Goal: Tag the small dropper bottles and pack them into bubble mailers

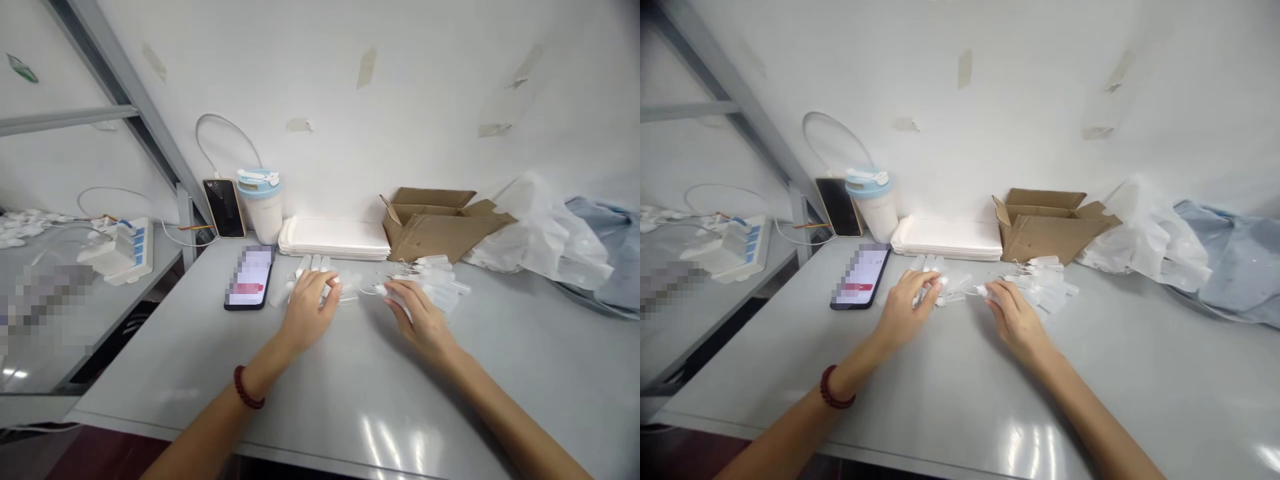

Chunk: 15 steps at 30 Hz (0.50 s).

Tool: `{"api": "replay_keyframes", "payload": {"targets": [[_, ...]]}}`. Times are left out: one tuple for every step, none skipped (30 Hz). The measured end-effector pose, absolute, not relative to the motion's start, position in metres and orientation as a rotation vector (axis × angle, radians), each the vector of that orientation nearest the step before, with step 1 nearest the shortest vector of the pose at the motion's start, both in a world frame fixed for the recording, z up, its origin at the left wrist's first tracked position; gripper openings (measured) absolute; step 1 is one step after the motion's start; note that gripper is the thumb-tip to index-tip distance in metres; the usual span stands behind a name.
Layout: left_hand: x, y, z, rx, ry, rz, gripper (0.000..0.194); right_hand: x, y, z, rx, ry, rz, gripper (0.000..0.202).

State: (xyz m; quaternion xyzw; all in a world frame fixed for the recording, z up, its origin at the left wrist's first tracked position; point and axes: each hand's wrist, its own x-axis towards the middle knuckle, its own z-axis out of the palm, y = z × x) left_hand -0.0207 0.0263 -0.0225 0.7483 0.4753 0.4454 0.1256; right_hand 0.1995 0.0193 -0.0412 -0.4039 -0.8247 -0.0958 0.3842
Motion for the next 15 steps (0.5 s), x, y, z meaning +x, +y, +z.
{"api": "replay_keyframes", "payload": {"targets": [[-0.019,0.024,-0.020,2.138,1.389,1.259,0.017,0.199,0.015,-0.040,-1.017,-2.110,-0.237,0.031],[-0.016,0.022,-0.018,2.104,1.376,1.220,0.018,0.199,0.012,-0.039,-1.016,-2.120,-0.213,0.030],[-0.013,0.020,-0.017,2.083,1.351,1.181,0.020,0.199,0.010,-0.038,-1.016,-2.124,-0.181,0.028],[-0.010,0.019,-0.016,2.067,1.330,1.151,0.022,0.200,0.008,-0.037,-1.011,-2.129,-0.145,0.027],[-0.007,0.019,-0.016,2.057,1.316,1.136,0.023,0.201,0.008,-0.037,-1.009,-2.134,-0.109,0.026],[-0.004,0.020,-0.017,2.055,1.312,1.132,0.023,0.201,0.008,-0.037,-1.007,-2.137,-0.082,0.026],[-0.001,0.023,-0.018,2.059,1.318,1.139,0.022,0.202,0.008,-0.037,-1.009,-2.139,-0.059,0.025],[0.003,0.026,-0.020,2.075,1.328,1.154,0.021,0.203,0.010,-0.037,-1.014,-2.138,-0.041,0.024],[0.006,0.031,-0.021,2.103,1.342,1.161,0.021,0.204,0.011,-0.038,-1.020,-2.134,-0.028,0.023],[0.009,0.035,-0.022,2.125,1.356,1.167,0.020,0.205,0.013,-0.039,-1.030,-2.125,-0.018,0.023],[0.011,0.039,-0.022,2.152,1.351,1.158,0.019,0.206,0.014,-0.040,-1.039,-2.112,-0.006,0.022],[0.014,0.041,-0.022,2.173,1.342,1.149,0.018,0.207,0.016,-0.040,-1.051,-2.099,0.005,0.022],[0.016,0.043,-0.022,2.185,1.325,1.138,0.018,0.208,0.017,-0.041,-1.066,-2.087,0.018,0.021],[0.017,0.043,-0.022,2.188,1.304,1.127,0.017,0.208,0.018,-0.042,-1.073,-2.075,0.027,0.021],[0.018,0.042,-0.022,2.181,1.288,1.118,0.017,0.209,0.018,-0.042,-1.074,-2.064,0.033,0.021]]}}
